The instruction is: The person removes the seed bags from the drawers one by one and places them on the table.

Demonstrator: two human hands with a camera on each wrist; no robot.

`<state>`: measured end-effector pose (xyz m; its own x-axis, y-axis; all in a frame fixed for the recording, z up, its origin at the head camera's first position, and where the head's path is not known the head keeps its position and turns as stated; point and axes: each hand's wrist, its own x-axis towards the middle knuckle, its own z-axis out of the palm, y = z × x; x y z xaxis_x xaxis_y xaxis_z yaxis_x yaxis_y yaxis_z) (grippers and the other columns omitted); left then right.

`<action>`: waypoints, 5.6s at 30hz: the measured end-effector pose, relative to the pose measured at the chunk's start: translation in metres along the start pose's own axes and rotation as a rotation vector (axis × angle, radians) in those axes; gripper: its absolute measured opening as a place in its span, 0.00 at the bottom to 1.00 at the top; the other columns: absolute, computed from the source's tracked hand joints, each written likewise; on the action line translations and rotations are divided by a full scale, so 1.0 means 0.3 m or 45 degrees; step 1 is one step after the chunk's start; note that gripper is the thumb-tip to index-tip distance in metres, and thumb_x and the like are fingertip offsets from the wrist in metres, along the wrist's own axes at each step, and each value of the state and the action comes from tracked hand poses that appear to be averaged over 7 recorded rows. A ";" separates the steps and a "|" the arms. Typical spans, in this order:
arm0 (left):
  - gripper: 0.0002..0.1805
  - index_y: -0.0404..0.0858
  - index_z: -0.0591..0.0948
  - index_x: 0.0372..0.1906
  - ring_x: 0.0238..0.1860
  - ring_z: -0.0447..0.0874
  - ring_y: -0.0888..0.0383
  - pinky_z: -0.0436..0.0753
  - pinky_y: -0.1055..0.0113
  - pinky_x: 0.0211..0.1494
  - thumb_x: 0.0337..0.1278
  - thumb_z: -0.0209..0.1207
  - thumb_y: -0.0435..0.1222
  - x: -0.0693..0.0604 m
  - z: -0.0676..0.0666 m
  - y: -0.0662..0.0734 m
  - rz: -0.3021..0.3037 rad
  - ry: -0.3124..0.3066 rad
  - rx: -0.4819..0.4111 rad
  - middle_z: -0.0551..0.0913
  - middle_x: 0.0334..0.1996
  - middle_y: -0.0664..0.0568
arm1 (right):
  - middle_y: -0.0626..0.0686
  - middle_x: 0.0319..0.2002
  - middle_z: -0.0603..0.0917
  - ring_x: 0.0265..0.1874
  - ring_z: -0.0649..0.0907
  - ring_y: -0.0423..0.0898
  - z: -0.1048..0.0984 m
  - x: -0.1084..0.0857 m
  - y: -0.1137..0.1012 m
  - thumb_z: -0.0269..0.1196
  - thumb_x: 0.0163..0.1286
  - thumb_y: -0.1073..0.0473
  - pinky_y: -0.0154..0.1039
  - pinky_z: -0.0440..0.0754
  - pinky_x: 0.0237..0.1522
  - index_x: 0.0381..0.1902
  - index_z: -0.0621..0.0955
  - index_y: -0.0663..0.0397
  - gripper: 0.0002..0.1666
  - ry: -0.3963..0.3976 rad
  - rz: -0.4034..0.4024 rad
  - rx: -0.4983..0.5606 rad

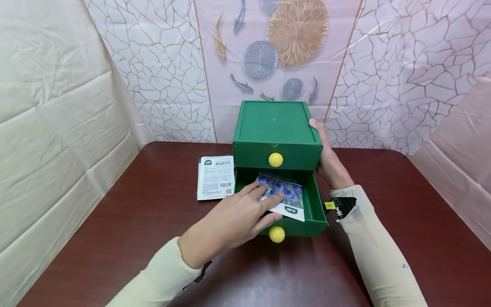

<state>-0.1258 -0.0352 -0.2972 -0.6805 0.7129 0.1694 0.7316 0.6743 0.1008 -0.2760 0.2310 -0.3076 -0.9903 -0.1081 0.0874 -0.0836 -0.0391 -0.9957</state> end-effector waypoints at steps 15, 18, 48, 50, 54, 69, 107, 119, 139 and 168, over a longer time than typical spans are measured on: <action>0.28 0.48 0.76 0.75 0.77 0.69 0.41 0.76 0.52 0.73 0.81 0.51 0.55 -0.045 -0.006 -0.023 0.078 0.113 -0.016 0.76 0.73 0.40 | 0.51 0.66 0.65 0.49 0.74 0.45 -0.008 -0.008 0.006 0.42 0.72 0.19 0.42 0.73 0.54 0.86 0.51 0.37 0.53 -0.011 0.018 -0.017; 0.29 0.47 0.76 0.75 0.78 0.68 0.41 0.75 0.52 0.73 0.81 0.53 0.54 -0.061 -0.002 -0.027 0.095 0.155 0.006 0.75 0.74 0.40 | 0.50 0.60 0.69 0.44 0.75 0.44 -0.005 -0.006 0.009 0.42 0.73 0.20 0.41 0.75 0.49 0.84 0.54 0.38 0.52 -0.023 -0.013 -0.023; 0.29 0.46 0.77 0.75 0.81 0.63 0.44 0.76 0.50 0.72 0.79 0.55 0.55 -0.254 0.026 -0.036 0.016 0.273 0.004 0.72 0.76 0.41 | 0.54 0.75 0.57 0.59 0.68 0.46 -0.001 -0.001 0.009 0.39 0.73 0.19 0.47 0.64 0.63 0.86 0.50 0.37 0.53 -0.001 0.010 -0.067; 0.29 0.46 0.77 0.75 0.81 0.63 0.44 0.76 0.49 0.73 0.79 0.56 0.54 -0.268 0.028 -0.035 0.008 0.289 0.005 0.71 0.76 0.42 | 0.54 0.77 0.55 0.60 0.67 0.47 -0.003 -0.002 0.008 0.38 0.73 0.19 0.47 0.63 0.64 0.87 0.49 0.36 0.53 -0.009 0.004 -0.072; 0.30 0.47 0.76 0.76 0.81 0.62 0.44 0.77 0.49 0.72 0.79 0.55 0.55 -0.293 0.032 -0.032 -0.016 0.313 -0.011 0.70 0.77 0.42 | 0.54 0.79 0.53 0.64 0.65 0.48 -0.004 -0.001 0.007 0.37 0.74 0.20 0.48 0.62 0.66 0.87 0.48 0.35 0.52 -0.022 -0.009 -0.076; 0.30 0.49 0.73 0.78 0.81 0.63 0.45 0.80 0.48 0.69 0.81 0.52 0.56 -0.370 0.031 -0.028 -0.093 0.399 0.006 0.68 0.79 0.45 | 0.57 0.81 0.50 0.70 0.61 0.52 0.004 0.012 0.006 0.36 0.75 0.21 0.54 0.55 0.73 0.87 0.47 0.39 0.52 -0.006 -0.004 -0.087; 0.30 0.44 0.78 0.74 0.77 0.66 0.39 0.86 0.40 0.54 0.77 0.58 0.54 -0.442 0.028 -0.187 -0.288 0.655 0.035 0.73 0.74 0.38 | 0.46 0.60 0.67 0.49 0.74 0.42 -0.002 0.004 0.000 0.37 0.75 0.21 0.41 0.70 0.56 0.86 0.50 0.42 0.52 0.001 0.008 -0.076; 0.28 0.41 0.76 0.75 0.79 0.61 0.36 0.80 0.40 0.66 0.78 0.59 0.46 -0.335 0.036 -0.295 -0.348 0.477 0.004 0.69 0.76 0.35 | 0.56 0.73 0.58 0.55 0.71 0.43 0.002 0.010 0.009 0.38 0.74 0.20 0.43 0.65 0.62 0.87 0.48 0.41 0.53 -0.005 -0.013 -0.058; 0.29 0.40 0.70 0.79 0.81 0.53 0.29 0.73 0.40 0.71 0.85 0.47 0.48 -0.170 0.086 -0.400 -0.388 0.181 -0.010 0.61 0.79 0.30 | 0.47 0.55 0.69 0.45 0.74 0.42 -0.004 0.006 0.007 0.36 0.76 0.22 0.40 0.71 0.54 0.85 0.53 0.47 0.51 0.023 -0.031 -0.081; 0.28 0.37 0.71 0.78 0.80 0.51 0.26 0.61 0.38 0.79 0.85 0.49 0.45 -0.061 0.205 -0.550 -0.402 -0.108 -0.152 0.59 0.79 0.27 | 0.50 0.64 0.64 0.54 0.70 0.42 0.004 0.009 0.009 0.36 0.75 0.22 0.45 0.64 0.62 0.84 0.54 0.46 0.51 0.043 -0.018 -0.078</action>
<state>-0.2368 -0.1477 -0.3773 -0.8716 0.4894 0.0296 0.4804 0.8405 0.2504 -0.2788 0.2292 -0.3099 -0.9920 -0.0747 0.1018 -0.1036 0.0210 -0.9944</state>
